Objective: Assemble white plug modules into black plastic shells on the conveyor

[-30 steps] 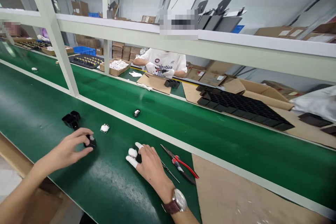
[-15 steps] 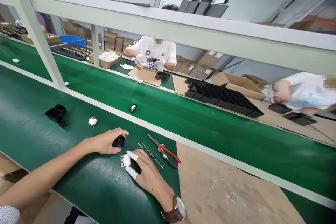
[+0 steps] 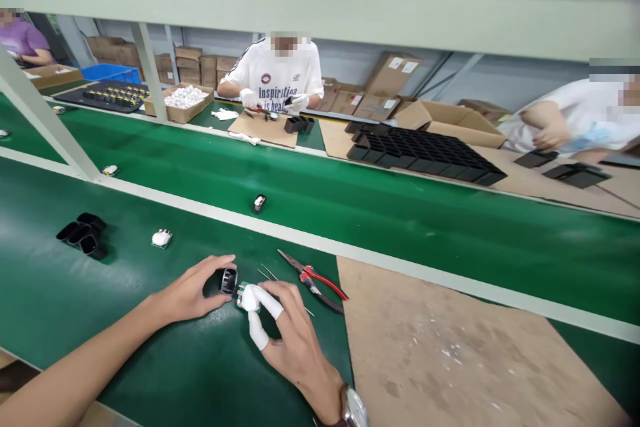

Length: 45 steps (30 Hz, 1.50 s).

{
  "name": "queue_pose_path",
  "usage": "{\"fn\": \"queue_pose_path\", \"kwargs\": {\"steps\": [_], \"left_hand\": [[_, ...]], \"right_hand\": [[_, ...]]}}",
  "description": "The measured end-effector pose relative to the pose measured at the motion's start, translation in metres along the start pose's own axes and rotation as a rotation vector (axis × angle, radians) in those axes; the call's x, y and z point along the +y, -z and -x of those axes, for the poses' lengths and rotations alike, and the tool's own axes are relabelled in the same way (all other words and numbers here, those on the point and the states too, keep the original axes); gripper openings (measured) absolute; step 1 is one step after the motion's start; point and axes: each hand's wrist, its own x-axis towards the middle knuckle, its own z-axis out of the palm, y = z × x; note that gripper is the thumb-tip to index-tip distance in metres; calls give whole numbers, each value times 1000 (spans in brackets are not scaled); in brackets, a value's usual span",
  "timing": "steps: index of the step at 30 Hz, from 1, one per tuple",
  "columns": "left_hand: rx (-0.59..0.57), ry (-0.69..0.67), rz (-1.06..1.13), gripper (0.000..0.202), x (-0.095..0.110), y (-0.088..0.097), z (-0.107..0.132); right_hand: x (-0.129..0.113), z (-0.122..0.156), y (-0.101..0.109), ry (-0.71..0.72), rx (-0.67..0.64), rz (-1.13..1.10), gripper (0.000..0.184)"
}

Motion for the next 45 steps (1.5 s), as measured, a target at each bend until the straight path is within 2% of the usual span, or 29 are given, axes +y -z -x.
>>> {"fn": "queue_pose_path", "kwargs": {"steps": [3, 7, 17, 23, 33, 36, 39, 41, 45], "left_hand": [[-19, -75, -10, 78, 6, -5, 1], [-44, -105, -20, 82, 10, -6, 2], [-77, -103, -13, 84, 9, -6, 3], [-89, -99, -15, 83, 11, -7, 3], [-107, -118, -21, 81, 12, -10, 2], [-106, -91, 9, 80, 14, -9, 2], [-139, -32, 44, 77, 15, -9, 2], [-135, -19, 59, 75, 15, -10, 2], [-116, 6, 115, 76, 13, -12, 3]], "right_hand": [[-3, -2, 0, 24, 11, 69, 63], [-4, -2, -3, 35, -27, 145, 58], [-7, 0, -4, 31, -60, 159, 54], [-8, -1, -5, 36, -64, 173, 43], [-10, -3, -3, 14, -139, 136, 39], [-6, 0, -3, 8, -134, 48, 39], [-3, 2, -4, 28, -131, 17, 28], [-3, 1, -5, 16, -175, 30, 22], [-2, 1, -6, -37, -236, 16, 28]]}}
